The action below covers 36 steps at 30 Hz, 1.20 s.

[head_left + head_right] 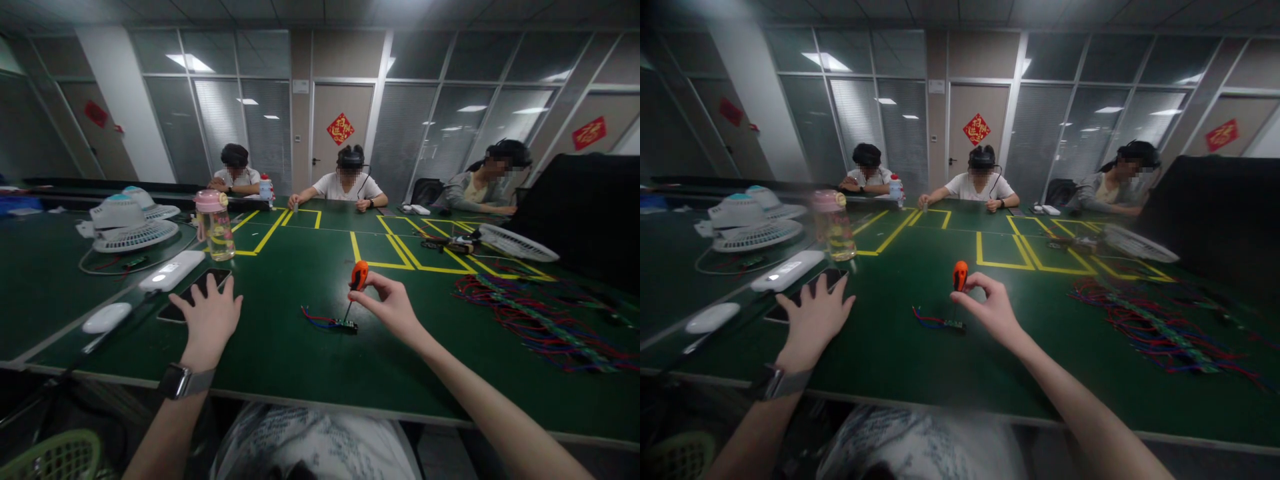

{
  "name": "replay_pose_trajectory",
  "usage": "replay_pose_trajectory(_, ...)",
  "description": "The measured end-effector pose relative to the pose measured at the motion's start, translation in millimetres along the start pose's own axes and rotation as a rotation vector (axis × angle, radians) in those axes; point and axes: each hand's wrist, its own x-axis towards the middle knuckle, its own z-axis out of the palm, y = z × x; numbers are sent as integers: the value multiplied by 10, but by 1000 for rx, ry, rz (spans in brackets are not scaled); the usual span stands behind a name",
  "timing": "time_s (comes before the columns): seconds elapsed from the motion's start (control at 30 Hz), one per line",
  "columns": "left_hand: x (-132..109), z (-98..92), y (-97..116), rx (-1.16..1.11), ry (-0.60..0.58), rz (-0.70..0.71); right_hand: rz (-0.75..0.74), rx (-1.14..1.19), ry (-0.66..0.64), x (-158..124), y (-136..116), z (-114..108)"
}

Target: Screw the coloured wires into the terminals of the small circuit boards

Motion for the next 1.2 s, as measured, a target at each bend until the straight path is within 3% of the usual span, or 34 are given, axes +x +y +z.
replay_pose_trajectory(0.27, 16, -16, 0, -38, -71, -2, -6, -6, 4, -6, -15, 7)
replay_pose_trajectory(1.2, 37, 135, -26, -194, -118, -3, -20, -17, 7, -8, -2, 13)
